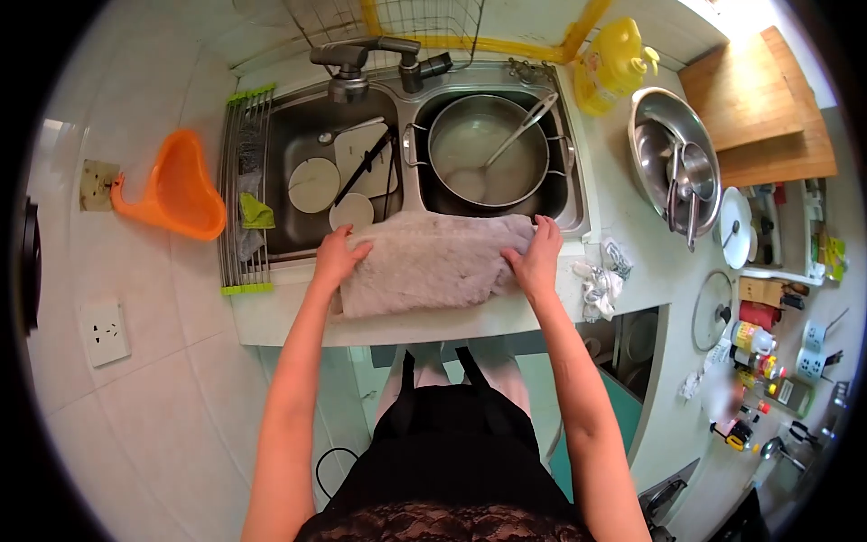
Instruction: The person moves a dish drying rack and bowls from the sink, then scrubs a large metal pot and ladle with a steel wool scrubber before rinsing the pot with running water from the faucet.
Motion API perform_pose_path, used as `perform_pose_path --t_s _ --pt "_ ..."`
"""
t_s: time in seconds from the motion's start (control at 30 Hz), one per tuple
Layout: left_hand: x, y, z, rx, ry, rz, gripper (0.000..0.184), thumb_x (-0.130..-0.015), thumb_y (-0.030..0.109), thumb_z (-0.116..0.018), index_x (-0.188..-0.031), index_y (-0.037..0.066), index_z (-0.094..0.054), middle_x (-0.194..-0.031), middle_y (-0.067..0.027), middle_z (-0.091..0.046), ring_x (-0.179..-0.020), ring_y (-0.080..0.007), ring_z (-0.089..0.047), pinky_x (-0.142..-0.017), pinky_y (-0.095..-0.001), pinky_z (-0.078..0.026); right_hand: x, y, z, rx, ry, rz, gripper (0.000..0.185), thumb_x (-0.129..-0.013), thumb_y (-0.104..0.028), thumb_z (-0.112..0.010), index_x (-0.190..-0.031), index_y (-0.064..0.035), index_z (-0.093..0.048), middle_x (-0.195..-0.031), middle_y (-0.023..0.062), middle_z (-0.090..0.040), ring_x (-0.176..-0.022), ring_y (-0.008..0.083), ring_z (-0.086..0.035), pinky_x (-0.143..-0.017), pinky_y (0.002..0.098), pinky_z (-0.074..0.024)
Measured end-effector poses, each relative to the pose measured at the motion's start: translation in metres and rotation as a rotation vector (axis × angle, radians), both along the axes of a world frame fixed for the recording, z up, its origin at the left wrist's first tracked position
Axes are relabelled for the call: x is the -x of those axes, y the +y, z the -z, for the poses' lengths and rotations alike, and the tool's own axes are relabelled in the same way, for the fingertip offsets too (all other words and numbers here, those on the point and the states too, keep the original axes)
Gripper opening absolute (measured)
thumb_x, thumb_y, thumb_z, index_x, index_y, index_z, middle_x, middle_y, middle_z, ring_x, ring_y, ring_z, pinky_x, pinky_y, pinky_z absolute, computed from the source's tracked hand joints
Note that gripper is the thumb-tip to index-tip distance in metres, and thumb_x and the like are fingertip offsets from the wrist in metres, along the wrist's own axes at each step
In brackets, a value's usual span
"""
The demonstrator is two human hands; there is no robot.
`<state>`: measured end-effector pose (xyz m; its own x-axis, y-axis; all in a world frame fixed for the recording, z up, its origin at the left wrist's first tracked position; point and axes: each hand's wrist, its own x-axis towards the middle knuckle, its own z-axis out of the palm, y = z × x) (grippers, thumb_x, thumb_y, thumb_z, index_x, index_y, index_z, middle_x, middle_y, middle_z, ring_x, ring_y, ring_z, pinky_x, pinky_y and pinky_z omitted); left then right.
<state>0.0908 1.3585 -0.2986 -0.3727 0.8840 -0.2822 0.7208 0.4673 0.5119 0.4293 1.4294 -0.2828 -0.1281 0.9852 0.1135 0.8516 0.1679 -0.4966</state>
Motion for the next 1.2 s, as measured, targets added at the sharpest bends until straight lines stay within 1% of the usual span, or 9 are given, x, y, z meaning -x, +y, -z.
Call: perform_pose_path --t_s 0.23,0.37,0.5,0.6,0.67,0.7,0.93,1.13,1.2 --pt "-0.018 -0.019 -0.024 -0.202 -0.112 0.223 0.046 -0.064 0.018 -0.071 -0.104 0.0 -0.059 -0.097 -0.0164 -0.057 -0.093 -0.0318 -0.053 -0.083 -0.0367 -0.043 0.002 -0.024 0.002 0.273 0.201 0.145 0.061 -0.064 -0.015 -0.072 -0.114 0.0029 -0.043 -0.109 0.0242 -0.051 -0.102 0.0385 -0.051 -0.087 0.0415 -0.0417" --pt "-0.013 -0.057 -0.076 -0.059 -0.306 0.202 0.039 -0.066 0.012 -0.069 -0.102 0.0 -0.06 -0.091 -0.0102 -0.058 -0.085 -0.0229 -0.056 -0.079 -0.0297 -0.043 -0.024 -0.038 -0.028 0.54 0.165 -0.157 0.042 -0.071 -0.029 -0.066 -0.093 0.0043 -0.053 -0.09 0.0271 -0.059 -0.09 0.0416 -0.055 -0.08 0.0443 -0.0441" --pt "0.012 -0.092 -0.112 0.106 -0.466 0.139 0.036 -0.069 0.011 -0.068 -0.102 -0.001 -0.06 -0.088 -0.0055 -0.059 -0.084 -0.0145 -0.055 -0.078 -0.0257 -0.042 -0.044 -0.055 -0.071 0.605 0.274 -0.313 0.044 -0.07 -0.03 -0.068 -0.097 0.0034 -0.055 -0.093 0.0248 -0.059 -0.092 0.0393 -0.056 -0.081 0.0425 -0.0443" --pt "0.007 -0.101 -0.105 0.23 -0.33 0.135 0.039 -0.069 0.01 -0.066 -0.106 -0.001 -0.057 -0.097 -0.009 -0.058 -0.093 -0.0192 -0.054 -0.084 -0.0302 -0.041 -0.041 -0.073 -0.064 0.673 0.219 -0.26 0.049 -0.071 -0.03 -0.07 -0.105 0.0011 -0.053 -0.1 0.0221 -0.059 -0.096 0.0376 -0.054 -0.084 0.0427 -0.0434" --pt "-0.013 -0.098 -0.08 -0.055 0.547 0.246 0.045 -0.07 0.01 -0.064 -0.114 0.003 -0.053 -0.11 -0.0129 -0.053 -0.105 -0.026 -0.048 -0.092 -0.0366 -0.037 -0.055 -0.081 -0.027 0.302 0.237 -0.249 0.052 -0.066 -0.023 -0.073 -0.109 -0.0027 -0.051 -0.108 0.0186 -0.055 -0.1 0.0361 -0.051 -0.085 0.0429 -0.0427" --pt "-0.025 -0.094 -0.074 -0.128 0.371 0.277 0.049 -0.071 0.009 -0.062 -0.118 0.005 -0.049 -0.119 -0.0152 -0.048 -0.114 -0.0319 -0.04 -0.096 -0.0421 -0.033 -0.067 -0.078 -0.025 0.284 0.245 -0.238 0.052 -0.066 -0.023 -0.073 -0.109 -0.0027 -0.051 -0.108 0.0186 -0.055 -0.1 0.0361 -0.051 -0.085 0.0429 -0.0427" --pt "-0.222 -0.052 -0.056 -0.261 -0.153 0.628 0.037 -0.075 0.012 -0.061 -0.111 0.004 -0.053 -0.113 -0.0152 -0.052 -0.109 -0.0312 -0.048 -0.094 -0.0384 -0.038 -0.176 -0.063 -0.023 0.074 0.038 0.315 0.054 -0.064 -0.006 -0.071 -0.114 -0.0113 -0.052 -0.122 0.0141 -0.043 -0.109 0.0359 -0.043 -0.091 0.0418 -0.0411" --pt "-0.303 0.0 -0.068 -0.262 -0.419 0.778 0.035 -0.074 0.007 -0.062 -0.108 0.004 -0.055 -0.112 -0.0146 -0.051 -0.107 -0.0312 -0.049 -0.092 -0.0359 -0.04 -0.188 -0.037 0.005 0.12 0.153 -0.137 0.045 -0.059 0.004 -0.061 -0.102 -0.0105 -0.06 -0.109 0.012 -0.052 -0.102 0.0339 -0.047 -0.089 0.0383 -0.0425" --pt "-0.297 0.026 -0.069 -0.256 -0.397 0.793 0.036 -0.074 0.007 -0.062 -0.109 0.004 -0.054 -0.112 -0.014 -0.05 -0.108 -0.0308 -0.048 -0.092 -0.036 -0.04 -0.194 -0.016 -0.004 -0.039 0.055 0.168 0.045 -0.058 0.006 -0.055 -0.099 -0.0116 -0.062 -0.106 0.0117 -0.054 -0.1 0.0315 -0.049 -0.086 0.0379 -0.0442"
